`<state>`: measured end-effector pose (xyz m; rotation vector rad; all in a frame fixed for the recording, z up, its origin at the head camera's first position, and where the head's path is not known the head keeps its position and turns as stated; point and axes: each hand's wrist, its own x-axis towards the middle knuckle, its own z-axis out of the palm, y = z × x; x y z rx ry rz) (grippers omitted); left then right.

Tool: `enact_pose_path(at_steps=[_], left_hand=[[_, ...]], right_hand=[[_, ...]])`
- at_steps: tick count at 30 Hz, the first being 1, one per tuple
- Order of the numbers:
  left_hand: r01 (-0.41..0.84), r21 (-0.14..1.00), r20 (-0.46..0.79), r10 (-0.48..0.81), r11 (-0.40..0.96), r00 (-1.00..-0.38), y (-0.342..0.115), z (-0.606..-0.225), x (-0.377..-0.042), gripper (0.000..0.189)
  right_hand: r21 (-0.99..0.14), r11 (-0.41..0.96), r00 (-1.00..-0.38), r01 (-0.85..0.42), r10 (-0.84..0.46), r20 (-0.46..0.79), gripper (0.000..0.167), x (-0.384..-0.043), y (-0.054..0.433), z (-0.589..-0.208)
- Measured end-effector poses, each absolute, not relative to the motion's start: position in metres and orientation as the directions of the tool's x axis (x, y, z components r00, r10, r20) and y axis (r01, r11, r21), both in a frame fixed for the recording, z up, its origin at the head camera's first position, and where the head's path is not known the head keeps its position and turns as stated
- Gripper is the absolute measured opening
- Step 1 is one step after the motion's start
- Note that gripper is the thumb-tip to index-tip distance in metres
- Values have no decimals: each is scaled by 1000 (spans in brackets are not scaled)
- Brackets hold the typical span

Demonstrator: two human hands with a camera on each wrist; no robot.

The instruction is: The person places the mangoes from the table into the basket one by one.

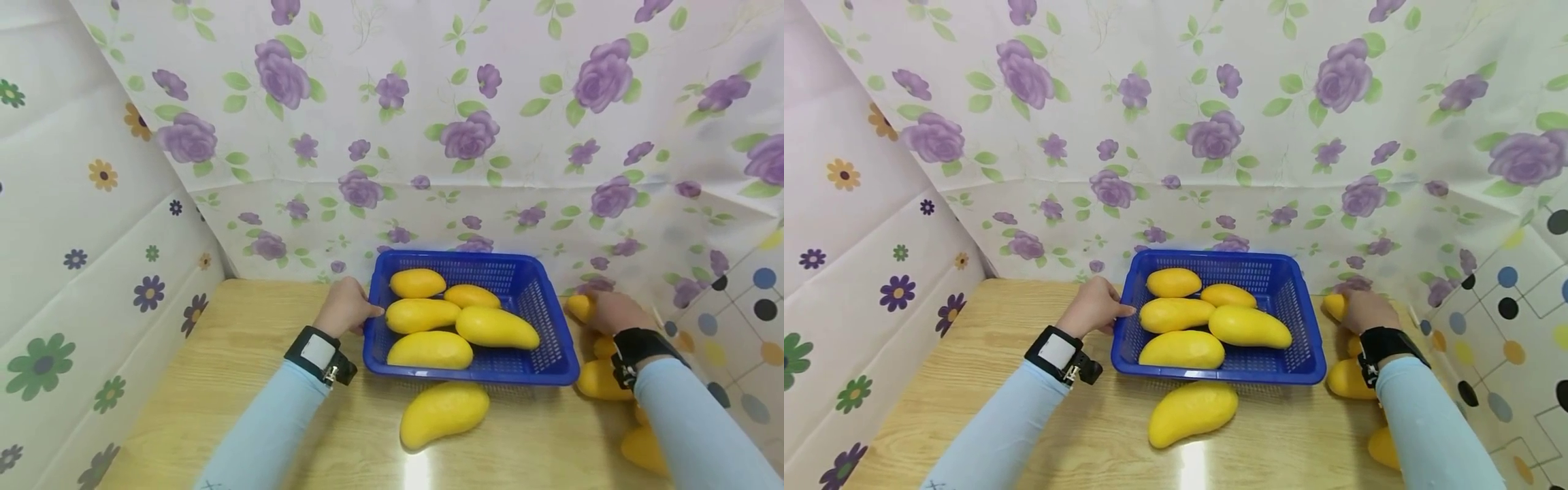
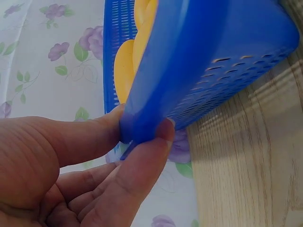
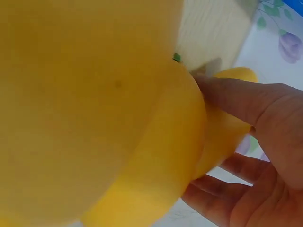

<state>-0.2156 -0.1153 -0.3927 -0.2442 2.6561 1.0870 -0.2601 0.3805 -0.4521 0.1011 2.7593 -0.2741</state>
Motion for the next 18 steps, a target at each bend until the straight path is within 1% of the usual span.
enact_pose_path(at_steps=[4, 7, 10, 12, 14, 18], left_hand=[[-250, 670, -301, -53, 699, -952, -114, -392, -215, 23], [-259, 677, -306, -56, 689, -950, -113, -392, -215, 22], [-256, 682, -304, -53, 685, -951, -115, -392, -215, 22], [-251, 686, -299, -50, 683, -953, -116, -392, -215, 22], [-245, 688, -294, -46, 683, -955, -116, -392, -215, 22], [-251, 689, -301, -47, 680, -953, -115, -392, -215, 22]], right_hand=[[-174, 979, -930, 107, 37, -366, 78, -261, 383, -456], [-185, 981, -941, 63, -3, -337, 80, -261, 387, -459], [-202, 979, -958, 32, -28, -285, 84, -260, 391, -459], [-210, 978, -973, 1, -47, -226, 85, -258, 393, -455], [-207, 978, -985, -26, -60, -163, 81, -254, 394, -445], [-195, 978, -995, -77, -89, -54, 79, -242, 388, -415]])
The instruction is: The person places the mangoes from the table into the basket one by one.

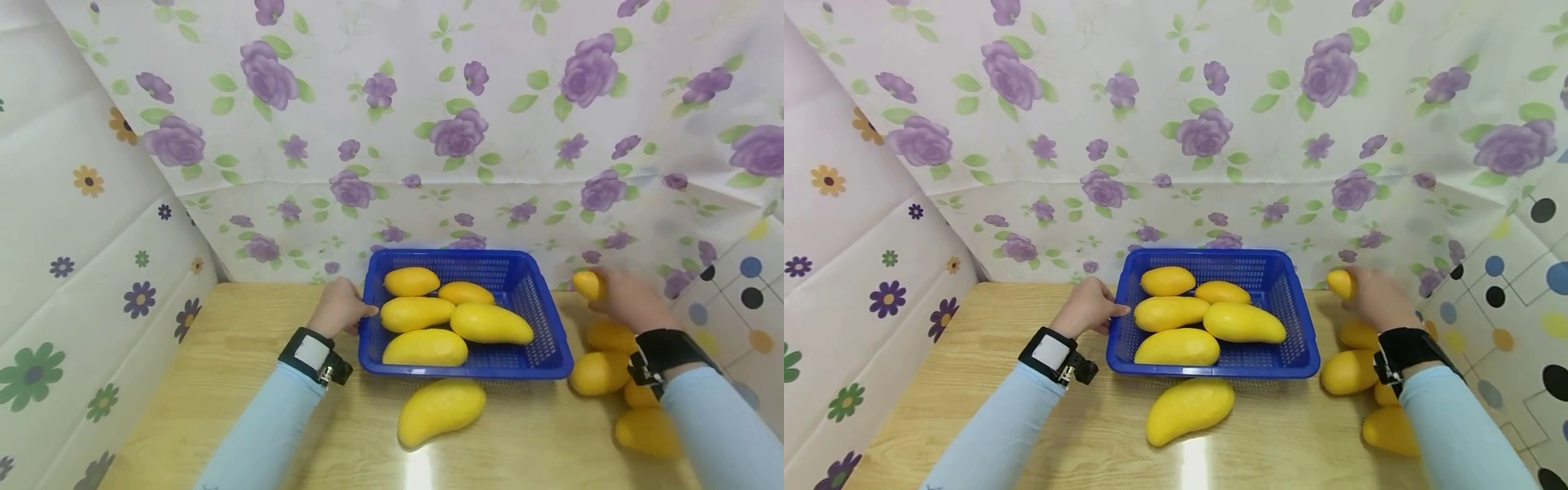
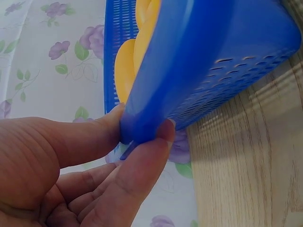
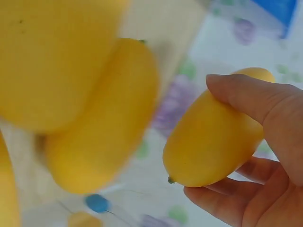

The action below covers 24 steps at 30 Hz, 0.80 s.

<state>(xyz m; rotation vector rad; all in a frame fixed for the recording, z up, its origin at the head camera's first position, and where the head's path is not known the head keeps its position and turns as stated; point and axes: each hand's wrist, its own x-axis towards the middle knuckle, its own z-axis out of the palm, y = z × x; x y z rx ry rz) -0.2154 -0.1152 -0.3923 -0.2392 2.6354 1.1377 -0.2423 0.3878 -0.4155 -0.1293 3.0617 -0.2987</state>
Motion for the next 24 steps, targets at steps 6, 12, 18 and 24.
enact_pose_path(at_steps=[6, 12, 18, 24], left_hand=[[-267, 688, -316, -52, 675, -947, -116, -393, -216, 23], [-287, 679, -337, -60, 676, -940, -117, -392, -217, 23], [-281, 680, -332, -58, 677, -942, -118, -392, -217, 23], [-289, 679, -338, -63, 675, -939, -117, -395, -218, 23]], right_hand=[[-190, 973, -988, -134, -116, 103, 69, -222, 359, -375], [-181, 947, -964, -264, -251, 91, 70, -193, 300, -348], [-244, 874, -891, -421, -449, -70, 67, -177, 254, -360], [-244, 870, -855, -428, -478, -203, 67, -169, 238, -379]])
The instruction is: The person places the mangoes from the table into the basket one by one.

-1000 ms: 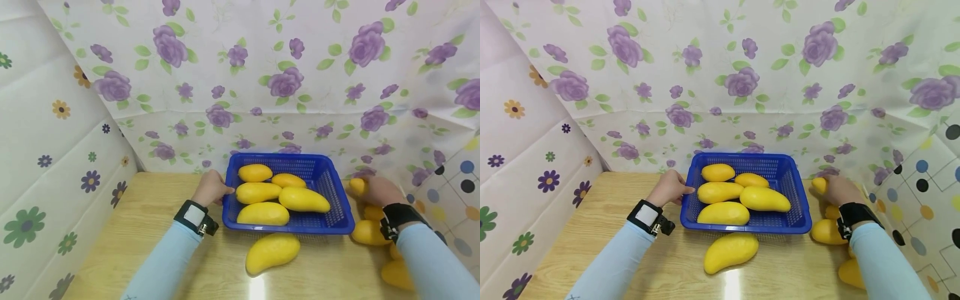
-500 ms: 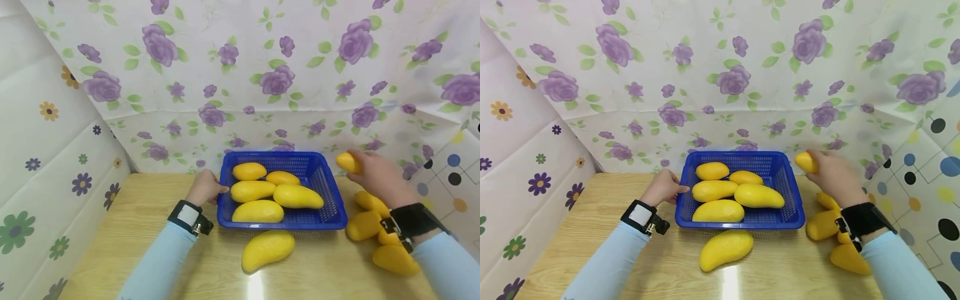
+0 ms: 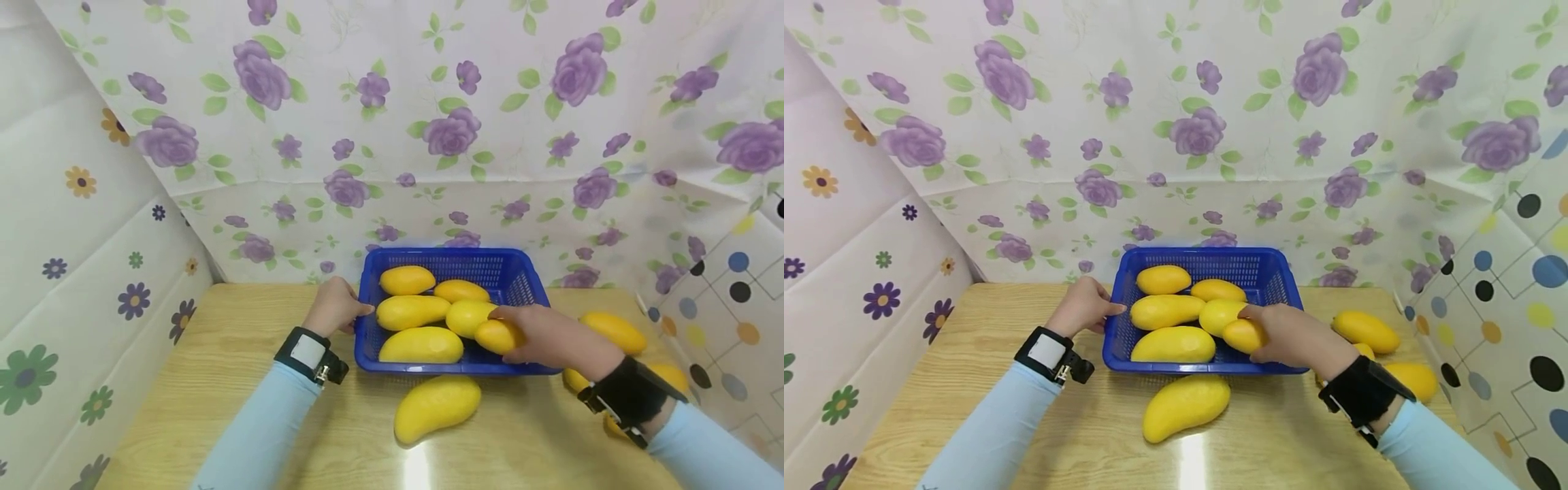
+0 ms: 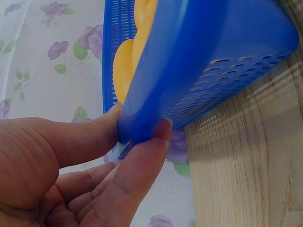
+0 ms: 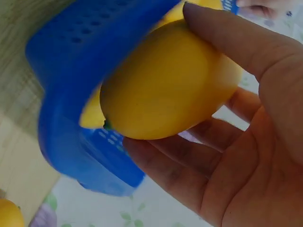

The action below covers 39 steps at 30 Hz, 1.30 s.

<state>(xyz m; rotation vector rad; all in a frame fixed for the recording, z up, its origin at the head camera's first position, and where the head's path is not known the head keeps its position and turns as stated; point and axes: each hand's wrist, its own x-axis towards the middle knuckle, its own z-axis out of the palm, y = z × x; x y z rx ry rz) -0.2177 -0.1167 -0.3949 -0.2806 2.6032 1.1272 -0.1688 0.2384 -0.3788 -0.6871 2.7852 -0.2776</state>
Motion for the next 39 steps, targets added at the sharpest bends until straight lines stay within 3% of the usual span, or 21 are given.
enact_pose_path(at_steps=[6, 11, 14, 25, 32, 39], left_hand=[[-282, 676, -335, -57, 680, -940, -114, -397, -218, 23], [-285, 676, -335, -61, 679, -940, -115, -396, -219, 24], [-288, 674, -336, -65, 680, -940, -115, -394, -219, 24], [-283, 670, -336, -60, 686, -940, -115, -395, -219, 24], [-276, 673, -330, -56, 687, -942, -116, -397, -219, 24], [-270, 681, -323, -52, 681, -945, -117, -396, -218, 23]], right_hand=[[-236, 894, -865, -381, -435, -248, 56, -169, 240, -389], [-238, 870, -849, -433, -482, -217, 30, -168, 241, -400], [-230, 846, -838, -481, -521, -163, 25, -167, 240, -404], [-245, 857, -851, -453, -498, -168, 26, -169, 242, -405], [-302, 884, -881, -357, -427, -206, 39, -175, 257, -385], [-294, 902, -920, -316, -367, -136, 46, -181, 284, -362]])
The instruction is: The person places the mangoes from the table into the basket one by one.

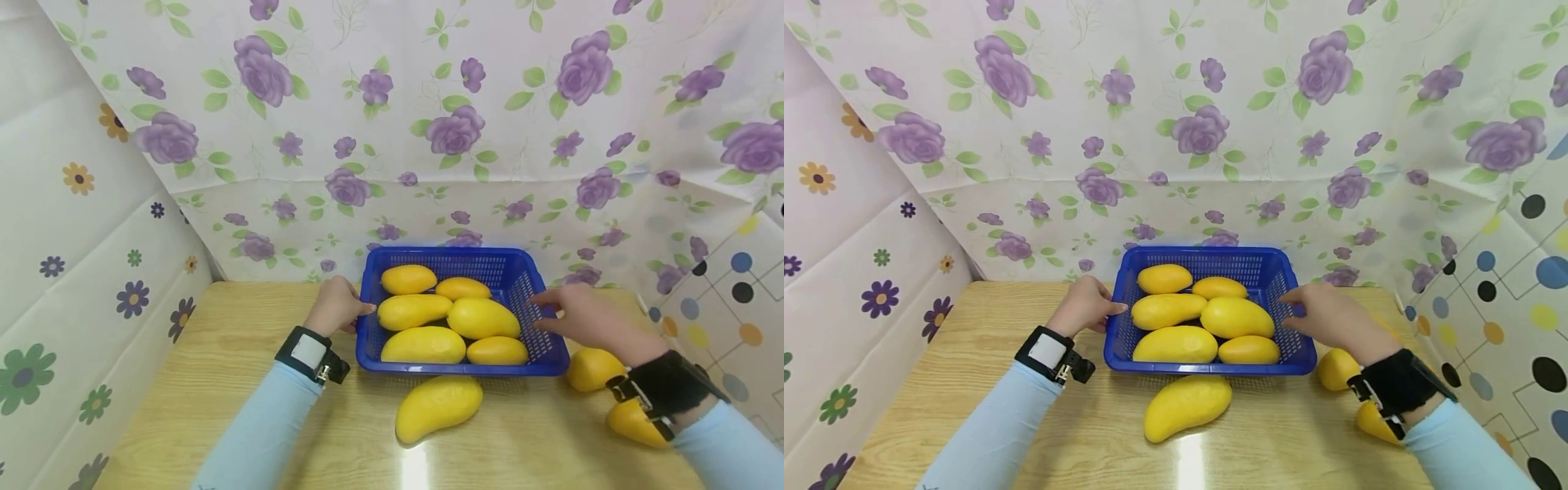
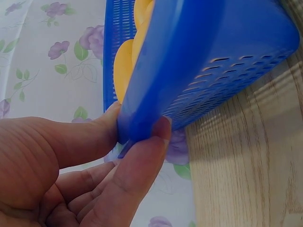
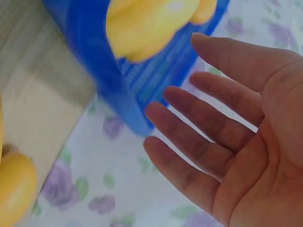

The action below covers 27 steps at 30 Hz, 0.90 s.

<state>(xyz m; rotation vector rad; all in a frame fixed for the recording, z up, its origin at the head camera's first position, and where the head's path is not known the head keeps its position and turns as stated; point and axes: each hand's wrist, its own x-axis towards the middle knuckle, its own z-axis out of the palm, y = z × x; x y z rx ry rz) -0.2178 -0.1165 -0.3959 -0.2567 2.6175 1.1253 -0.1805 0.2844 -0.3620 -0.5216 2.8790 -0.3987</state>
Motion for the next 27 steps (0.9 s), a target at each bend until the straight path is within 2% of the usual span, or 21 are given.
enact_pose_path(at_steps=[7, 12, 16, 21, 27], left_hand=[[-265, 682, -319, -48, 681, -946, -117, -396, -218, 24], [-274, 679, -328, -53, 681, -943, -117, -397, -219, 24], [-279, 677, -332, -55, 681, -942, -116, -397, -219, 24], [-271, 675, -326, -52, 686, -944, -115, -397, -219, 25], [-276, 671, -328, -59, 688, -943, -116, -397, -219, 25]], right_hand=[[-210, 955, -966, -211, -237, -106, 75, -193, 329, -362], [-255, 944, -967, -211, -239, -86, 89, -202, 368, -381], [-294, 940, -965, -171, -220, -140, 99, -206, 395, -399], [-285, 953, -961, -104, -170, -216, 109, -208, 425, -423], [-299, 954, -938, -29, -129, -322, 107, -208, 440, -441]])
